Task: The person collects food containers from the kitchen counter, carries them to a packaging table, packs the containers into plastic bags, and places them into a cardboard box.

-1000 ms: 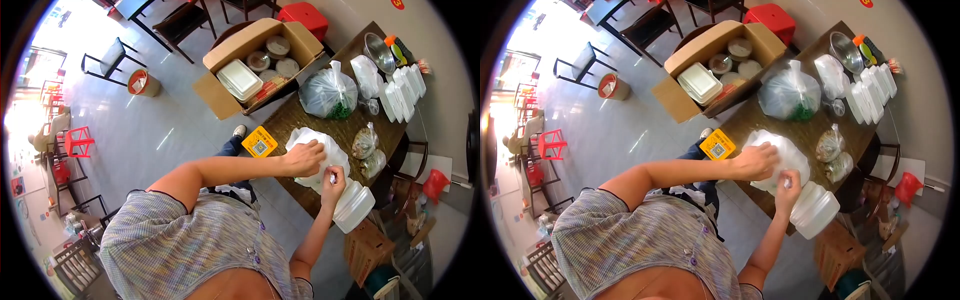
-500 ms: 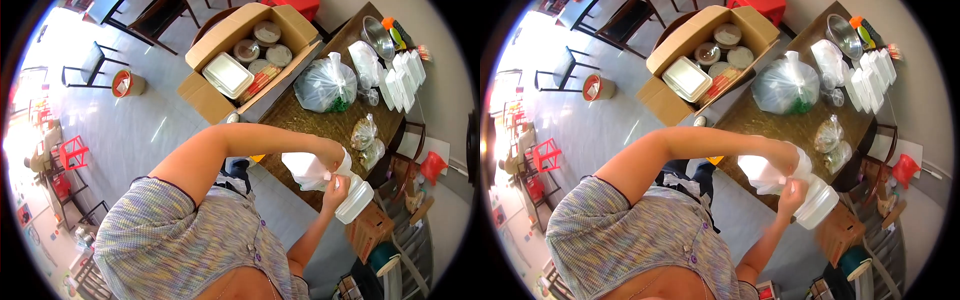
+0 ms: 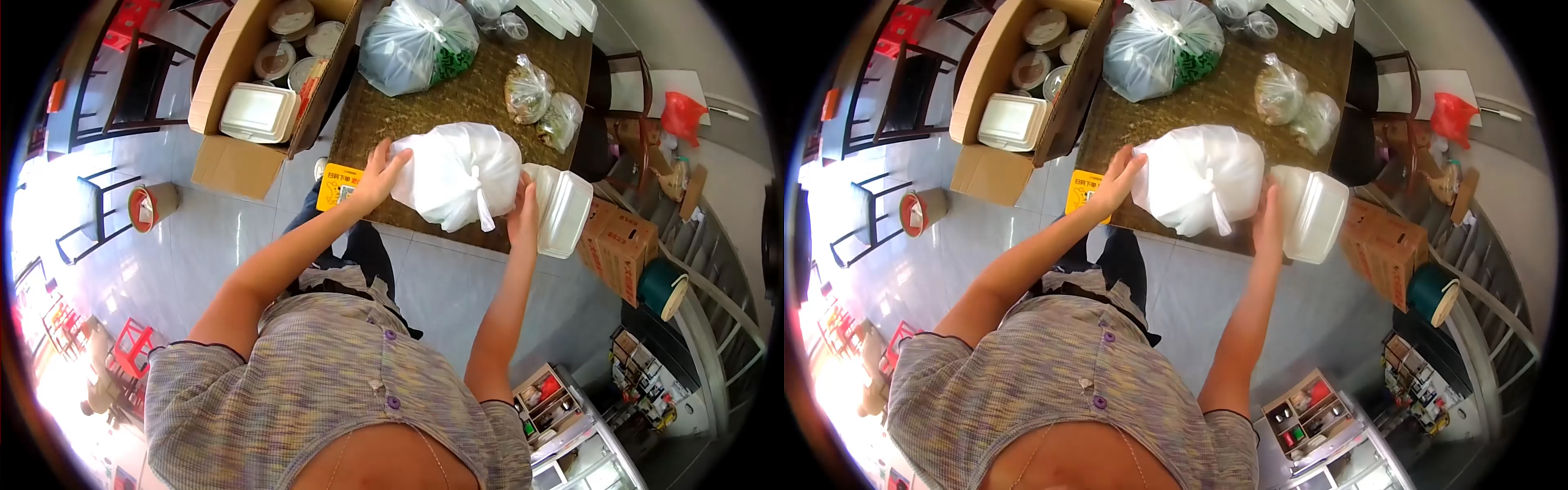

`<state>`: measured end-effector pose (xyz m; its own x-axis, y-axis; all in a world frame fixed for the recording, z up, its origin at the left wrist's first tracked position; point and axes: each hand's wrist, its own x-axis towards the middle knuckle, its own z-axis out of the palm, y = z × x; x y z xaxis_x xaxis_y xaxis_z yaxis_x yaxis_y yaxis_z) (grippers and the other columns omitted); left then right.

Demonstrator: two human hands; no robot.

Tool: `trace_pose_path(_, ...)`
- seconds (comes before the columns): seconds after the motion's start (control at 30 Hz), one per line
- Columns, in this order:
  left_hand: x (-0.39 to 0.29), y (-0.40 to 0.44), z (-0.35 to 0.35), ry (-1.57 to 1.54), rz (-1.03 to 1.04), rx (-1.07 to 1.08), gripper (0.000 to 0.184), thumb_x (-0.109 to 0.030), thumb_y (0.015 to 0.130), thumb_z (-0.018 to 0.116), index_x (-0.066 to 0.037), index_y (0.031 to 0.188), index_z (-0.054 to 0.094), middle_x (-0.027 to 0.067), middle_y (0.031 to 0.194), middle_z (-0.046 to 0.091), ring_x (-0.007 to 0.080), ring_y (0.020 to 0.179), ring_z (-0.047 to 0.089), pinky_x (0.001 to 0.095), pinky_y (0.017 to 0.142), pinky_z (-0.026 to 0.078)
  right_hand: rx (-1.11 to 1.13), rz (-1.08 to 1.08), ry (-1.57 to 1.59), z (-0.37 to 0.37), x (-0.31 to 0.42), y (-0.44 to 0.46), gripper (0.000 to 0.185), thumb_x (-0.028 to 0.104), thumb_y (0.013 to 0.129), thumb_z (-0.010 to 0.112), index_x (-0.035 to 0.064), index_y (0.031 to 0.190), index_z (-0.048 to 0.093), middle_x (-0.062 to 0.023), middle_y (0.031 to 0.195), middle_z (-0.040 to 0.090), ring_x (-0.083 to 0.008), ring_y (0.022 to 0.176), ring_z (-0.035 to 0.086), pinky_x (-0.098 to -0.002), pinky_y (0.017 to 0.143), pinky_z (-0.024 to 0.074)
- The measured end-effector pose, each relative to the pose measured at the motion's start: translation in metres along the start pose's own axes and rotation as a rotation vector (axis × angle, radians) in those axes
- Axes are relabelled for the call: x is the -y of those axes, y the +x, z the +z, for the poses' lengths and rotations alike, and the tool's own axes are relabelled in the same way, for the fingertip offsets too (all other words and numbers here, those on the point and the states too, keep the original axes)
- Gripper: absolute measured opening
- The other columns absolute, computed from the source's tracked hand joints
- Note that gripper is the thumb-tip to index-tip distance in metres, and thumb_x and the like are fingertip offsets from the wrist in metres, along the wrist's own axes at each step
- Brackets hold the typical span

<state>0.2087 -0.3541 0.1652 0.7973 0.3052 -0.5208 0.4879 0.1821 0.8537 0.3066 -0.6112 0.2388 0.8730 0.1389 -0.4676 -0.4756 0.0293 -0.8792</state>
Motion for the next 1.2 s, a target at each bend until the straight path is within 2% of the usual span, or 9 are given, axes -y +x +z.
trace_pose_path(0.17,-0.005,0.005,0.032,-0.626,-0.199,0.288,0.073,-0.056,0.085,0.036,-0.001,0.133,0.030,0.0174,0.132,0.036,0.0267,0.118,0.040,0.0348,0.096,0.035,0.239,0.372,0.307,-0.005,-0.021,0.054,0.054,0.036,0.088,0.051,-0.0007,0.126,0.039,-0.0118,0.123,0.048,-0.0209,0.111,0.045,-0.0305,0.094,0.0354)
trace_pose_path(0.3,-0.012,0.009,0.036,-0.662,-0.122,0.236,0.066,-0.051,0.087,0.034,-0.001,0.130,0.034,0.0160,0.126,0.041,0.0242,0.114,0.043,0.0336,0.094,0.037,0.390,-0.188,-0.410,-0.023,-0.058,0.069,0.041,0.021,0.090,0.048,0.0027,0.126,0.041,-0.0078,0.120,0.051,-0.0180,0.104,0.053,-0.0314,0.089,0.0441)
trace_pose_path(0.57,-0.109,-0.002,-0.066,-0.452,0.237,0.422,0.054,-0.042,0.091,0.029,-0.002,0.125,0.042,0.0133,0.115,0.052,0.0192,0.107,0.049,0.0312,0.088,0.041,0.222,-0.037,0.137,0.123,0.043,-0.026,0.054,0.025,0.086,0.054,0.0029,0.130,0.034,-0.0094,0.124,0.045,-0.0195,0.110,0.048,-0.0343,0.094,0.0394)
trace_pose_path(0.67,-0.174,-0.019,-0.149,-0.442,0.079,0.178,0.054,-0.044,0.091,0.038,-0.003,0.127,0.041,0.0123,0.117,0.052,0.0174,0.103,0.052,0.0321,0.092,0.042,0.392,-0.725,-0.351,0.214,0.082,-0.033,0.066,0.030,0.077,0.063,0.0022,0.130,0.033,-0.0120,0.124,0.044,-0.0194,0.112,0.045,-0.0347,0.096,0.0360)
trace_pose_path(0.73,-0.176,0.016,-0.211,-0.213,0.479,0.114,0.047,-0.038,0.093,0.038,-0.005,0.126,0.043,0.0095,0.112,0.056,0.0157,0.104,0.053,0.0301,0.092,0.041,0.496,-0.739,-0.205,0.280,0.096,-0.016,0.065,0.028,0.074,0.066,0.0006,0.125,0.037,-0.0135,0.123,0.044,-0.0188,0.110,0.046,-0.0339,0.094,0.0369)
trace_pose_path(0.77,-0.211,-0.009,-0.228,-0.133,0.324,-0.097,0.044,-0.032,0.092,0.042,-0.002,0.124,0.044,0.0085,0.112,0.056,0.0138,0.102,0.054,0.0284,0.090,0.043,0.429,-0.367,0.059,0.314,0.097,0.000,0.054,0.023,0.079,0.062,0.0000,0.122,0.041,-0.0127,0.120,0.047,-0.0181,0.106,0.049,-0.0332,0.091,0.0401)
trace_pose_path(0.8,-0.202,0.020,-0.257,-0.450,0.365,0.055,0.041,-0.028,0.092,0.043,0.000,0.122,0.045,0.0076,0.112,0.056,0.0130,0.099,0.055,0.0273,0.087,0.045,0.439,-0.739,-0.156,0.332,0.069,0.033,0.046,0.020,0.083,0.057,-0.0007,0.121,0.042,-0.0116,0.117,0.050,-0.0165,0.103,0.050,-0.0317,0.088,0.0425)
trace_pose_path(0.93,-0.182,0.070,-0.325,-0.360,0.281,0.013,0.054,-0.043,0.092,0.035,-0.001,0.126,0.042,0.0092,0.122,0.050,0.0170,0.109,0.050,0.0300,0.091,0.041,0.591,0.229,0.511,0.423,0.031,0.112,0.053,0.047,0.091,0.033,0.0067,0.124,0.043,-0.0061,0.122,0.047,-0.0177,0.110,0.047,-0.0310,0.091,0.0395)
trace_pose_path(1.2,-0.064,0.197,-0.330,-0.633,-0.135,0.174,0.051,-0.041,0.091,0.038,-0.003,0.123,0.046,0.0085,0.119,0.053,0.0189,0.107,0.051,0.0320,0.091,0.041,0.636,-0.143,-0.052,0.431,-0.032,0.163,0.031,0.006,0.074,0.063,0.0017,0.103,0.055,-0.0060,0.101,0.059,-0.0117,0.088,0.055,-0.0268,0.075,0.0453)
